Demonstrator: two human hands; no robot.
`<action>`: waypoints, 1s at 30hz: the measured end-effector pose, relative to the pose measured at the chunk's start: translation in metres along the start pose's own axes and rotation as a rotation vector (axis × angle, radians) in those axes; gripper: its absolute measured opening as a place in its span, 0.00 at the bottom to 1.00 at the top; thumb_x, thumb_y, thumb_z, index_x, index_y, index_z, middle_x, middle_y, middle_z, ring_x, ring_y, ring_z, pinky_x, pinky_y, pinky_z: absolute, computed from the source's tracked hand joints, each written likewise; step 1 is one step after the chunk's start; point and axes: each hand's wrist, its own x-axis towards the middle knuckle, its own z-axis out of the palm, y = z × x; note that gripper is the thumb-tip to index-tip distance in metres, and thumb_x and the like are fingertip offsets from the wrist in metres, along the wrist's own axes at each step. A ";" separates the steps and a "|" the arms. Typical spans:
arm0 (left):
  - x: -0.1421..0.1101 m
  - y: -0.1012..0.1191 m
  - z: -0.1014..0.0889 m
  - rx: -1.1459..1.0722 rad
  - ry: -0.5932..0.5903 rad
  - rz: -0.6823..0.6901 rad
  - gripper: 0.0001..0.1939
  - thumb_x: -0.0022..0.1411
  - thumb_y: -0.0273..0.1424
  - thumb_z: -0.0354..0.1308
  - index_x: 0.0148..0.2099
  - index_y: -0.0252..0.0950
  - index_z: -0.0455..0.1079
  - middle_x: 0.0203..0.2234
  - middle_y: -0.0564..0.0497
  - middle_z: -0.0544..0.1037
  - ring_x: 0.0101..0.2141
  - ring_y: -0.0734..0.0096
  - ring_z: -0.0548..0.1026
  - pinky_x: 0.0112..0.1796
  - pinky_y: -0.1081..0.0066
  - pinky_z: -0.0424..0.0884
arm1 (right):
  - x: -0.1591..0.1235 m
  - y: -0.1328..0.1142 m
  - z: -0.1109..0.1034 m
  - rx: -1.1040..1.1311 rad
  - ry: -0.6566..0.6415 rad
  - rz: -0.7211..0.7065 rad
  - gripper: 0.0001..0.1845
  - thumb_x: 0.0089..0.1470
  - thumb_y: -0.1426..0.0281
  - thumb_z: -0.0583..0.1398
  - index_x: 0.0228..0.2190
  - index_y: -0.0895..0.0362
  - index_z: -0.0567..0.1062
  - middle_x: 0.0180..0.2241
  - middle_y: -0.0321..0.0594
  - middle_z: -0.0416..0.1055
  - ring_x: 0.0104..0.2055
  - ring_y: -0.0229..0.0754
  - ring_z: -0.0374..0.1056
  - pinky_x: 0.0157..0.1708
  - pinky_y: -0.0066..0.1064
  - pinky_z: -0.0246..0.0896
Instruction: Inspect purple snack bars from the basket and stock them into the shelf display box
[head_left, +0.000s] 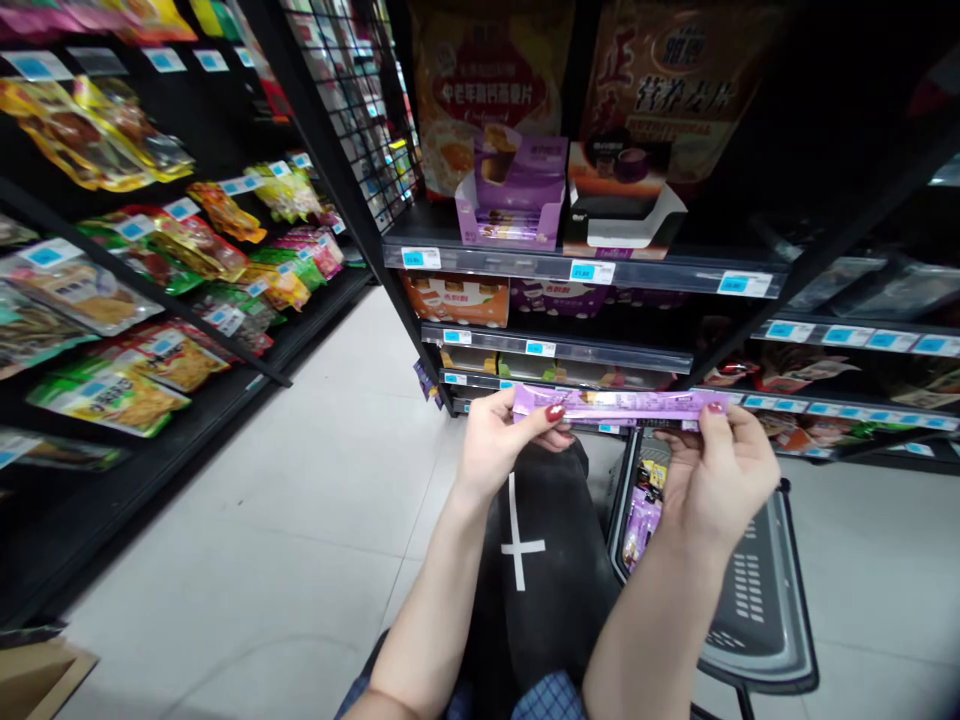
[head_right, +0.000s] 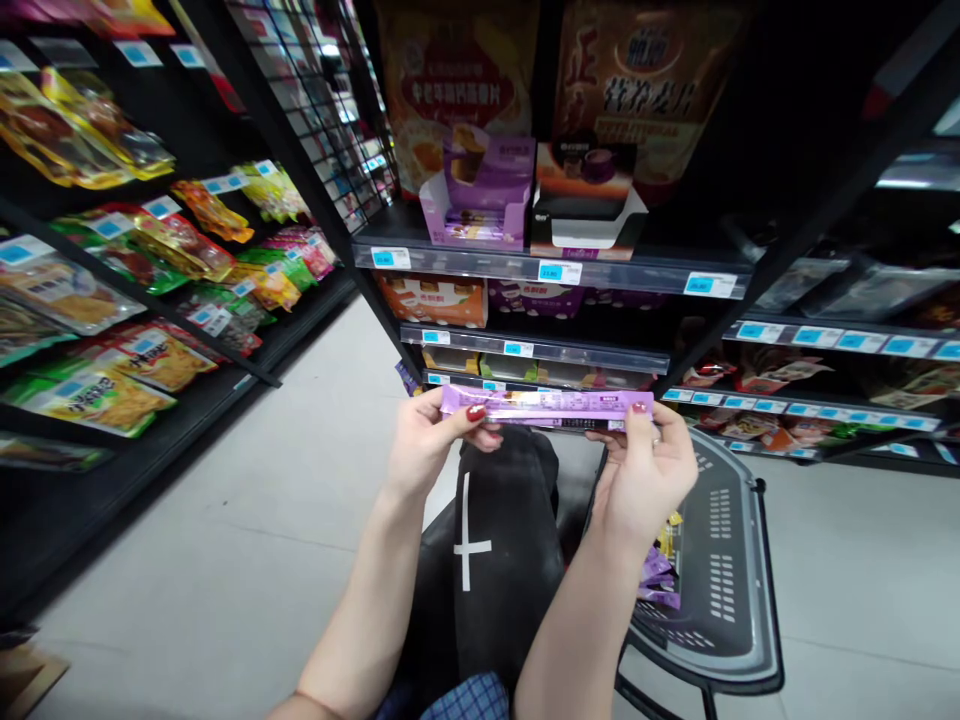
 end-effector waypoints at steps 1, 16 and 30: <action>-0.002 0.000 0.002 -0.002 0.039 0.059 0.11 0.53 0.36 0.63 0.31 0.32 0.71 0.20 0.52 0.78 0.19 0.74 0.76 0.24 0.74 0.74 | 0.000 0.000 -0.001 0.009 -0.027 0.022 0.09 0.40 0.71 0.66 0.26 0.58 0.72 0.21 0.31 0.70 0.18 0.34 0.66 0.17 0.27 0.66; -0.035 0.010 0.011 0.673 0.468 0.816 0.14 0.64 0.32 0.53 0.50 0.42 0.73 0.33 0.53 0.80 0.20 0.79 0.70 0.27 0.75 0.70 | 0.005 0.047 0.004 -0.116 -0.715 0.697 0.19 0.35 0.62 0.70 0.27 0.58 0.71 0.18 0.31 0.71 0.18 0.34 0.69 0.18 0.23 0.64; -0.027 0.018 0.016 0.081 0.475 0.464 0.19 0.64 0.40 0.53 0.51 0.33 0.72 0.42 0.42 0.80 0.39 0.61 0.80 0.41 0.62 0.77 | 0.005 0.043 0.002 -0.142 -0.799 0.651 0.20 0.34 0.62 0.71 0.27 0.58 0.72 0.15 0.32 0.71 0.17 0.34 0.67 0.19 0.24 0.63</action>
